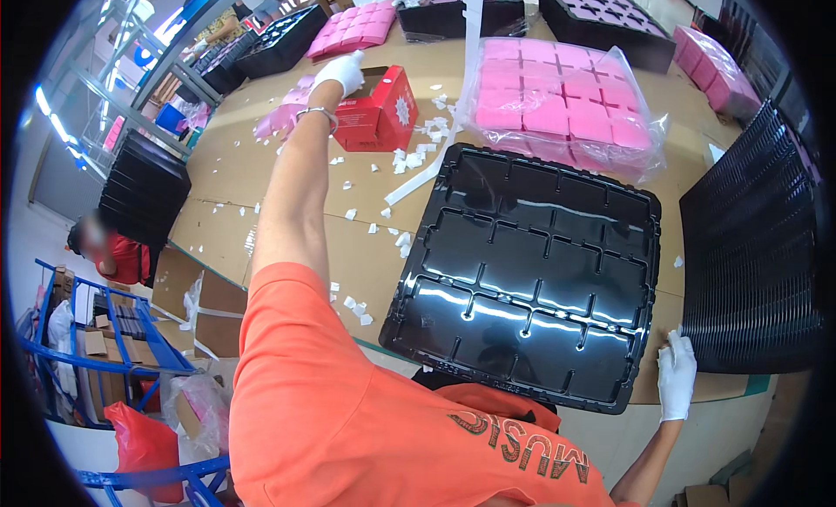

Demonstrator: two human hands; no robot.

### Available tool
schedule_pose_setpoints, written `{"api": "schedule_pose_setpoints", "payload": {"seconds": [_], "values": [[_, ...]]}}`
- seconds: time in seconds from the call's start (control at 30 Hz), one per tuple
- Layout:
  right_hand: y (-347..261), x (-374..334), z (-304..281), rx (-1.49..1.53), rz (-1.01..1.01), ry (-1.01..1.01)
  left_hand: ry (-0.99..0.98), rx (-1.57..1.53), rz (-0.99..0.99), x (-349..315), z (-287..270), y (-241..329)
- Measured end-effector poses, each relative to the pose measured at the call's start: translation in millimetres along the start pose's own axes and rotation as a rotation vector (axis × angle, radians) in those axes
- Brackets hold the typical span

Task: The person prepares plastic trays by hand, applying adhesive strips to each tray, then inserting foam blocks into them, and finally stacking the prepared trays.

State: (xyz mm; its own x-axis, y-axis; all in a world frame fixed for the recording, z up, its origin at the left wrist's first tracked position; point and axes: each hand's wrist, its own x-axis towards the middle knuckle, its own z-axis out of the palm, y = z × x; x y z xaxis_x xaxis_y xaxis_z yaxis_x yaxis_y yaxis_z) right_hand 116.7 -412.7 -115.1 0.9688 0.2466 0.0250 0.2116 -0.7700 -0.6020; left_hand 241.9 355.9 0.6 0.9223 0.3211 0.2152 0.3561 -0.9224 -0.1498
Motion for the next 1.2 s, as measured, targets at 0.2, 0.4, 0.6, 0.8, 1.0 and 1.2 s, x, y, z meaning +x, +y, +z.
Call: {"api": "schedule_pose_setpoints", "payload": {"seconds": [0.2, 0.4, 0.6, 0.8, 1.0, 1.2], "values": [[-61.3, 27.4, -26.9, 0.052, 0.046, 0.227, 0.511, -0.195, -0.014, -34.3, -28.8, 60.9], [-165.1, 90.0, -20.6, 0.28, -0.401, 0.163, 0.112, -1.528, 0.193, -61.9, -57.7, 174.5], [-238.9, 146.2, -3.3, 0.565, -0.409, -0.068, 0.131, -1.895, 0.0, -106.6, -87.7, 193.8], [-307.7, 195.8, -3.5, 0.936, -0.497, -0.18, -0.041, -2.024, 0.047, -187.0, -140.6, 165.0], [-299.5, 245.4, -28.9, 0.753, -0.599, 0.127, 0.323, -1.362, 0.086, -185.0, -154.0, 107.9], [-187.0, 289.9, -9.2, -0.257, -0.59, 0.327, 1.115, -0.079, 0.221, -152.2, -142.5, 104.3]]}}
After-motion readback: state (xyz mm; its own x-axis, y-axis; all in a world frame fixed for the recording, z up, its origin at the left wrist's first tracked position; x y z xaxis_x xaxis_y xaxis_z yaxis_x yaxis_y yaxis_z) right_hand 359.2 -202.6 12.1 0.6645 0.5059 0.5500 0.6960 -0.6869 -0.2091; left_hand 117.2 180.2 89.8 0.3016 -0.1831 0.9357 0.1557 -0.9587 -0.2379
